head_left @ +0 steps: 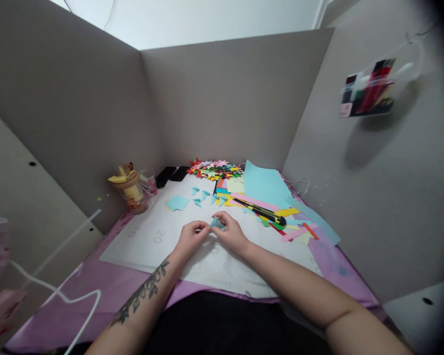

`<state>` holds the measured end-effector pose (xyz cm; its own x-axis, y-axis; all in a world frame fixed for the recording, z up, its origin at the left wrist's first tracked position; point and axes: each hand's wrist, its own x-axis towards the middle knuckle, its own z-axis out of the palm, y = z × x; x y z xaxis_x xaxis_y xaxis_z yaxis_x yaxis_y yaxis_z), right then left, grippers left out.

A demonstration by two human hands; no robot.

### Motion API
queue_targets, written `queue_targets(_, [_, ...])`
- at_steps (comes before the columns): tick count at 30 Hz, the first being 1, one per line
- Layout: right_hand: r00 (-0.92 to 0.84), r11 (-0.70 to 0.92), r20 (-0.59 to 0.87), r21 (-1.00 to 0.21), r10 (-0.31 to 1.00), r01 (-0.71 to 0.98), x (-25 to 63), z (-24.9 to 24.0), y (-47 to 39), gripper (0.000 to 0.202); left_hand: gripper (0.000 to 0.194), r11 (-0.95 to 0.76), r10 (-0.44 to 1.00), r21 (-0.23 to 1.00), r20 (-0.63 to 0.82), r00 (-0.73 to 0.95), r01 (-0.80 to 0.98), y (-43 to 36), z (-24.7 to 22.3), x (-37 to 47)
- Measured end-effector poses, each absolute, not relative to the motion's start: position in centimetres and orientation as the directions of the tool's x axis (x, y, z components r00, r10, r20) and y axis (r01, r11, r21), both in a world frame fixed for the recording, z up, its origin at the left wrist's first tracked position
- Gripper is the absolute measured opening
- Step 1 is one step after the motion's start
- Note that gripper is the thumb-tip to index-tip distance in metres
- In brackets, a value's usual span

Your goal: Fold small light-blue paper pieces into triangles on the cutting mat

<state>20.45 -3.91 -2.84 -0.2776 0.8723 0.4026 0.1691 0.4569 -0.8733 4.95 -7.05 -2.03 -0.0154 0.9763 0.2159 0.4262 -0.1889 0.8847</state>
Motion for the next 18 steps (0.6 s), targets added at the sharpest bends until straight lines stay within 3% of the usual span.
queue_targets(7, [-0.294,0.452,0.384,-0.865,0.875,0.217,20.28,-3.01,-3.95,0.032,0.017,-0.31,0.939,0.786,0.34,0.046,0.535,-6.88,-2.66,4.99])
queue_targets(18, [-0.287,0.377,0.32,-0.91,0.903,0.171,20.2,-3.23,-4.01,0.038,0.019,-0.332,0.932,0.698,0.347,0.106,0.634,-7.11,-2.5,5.48])
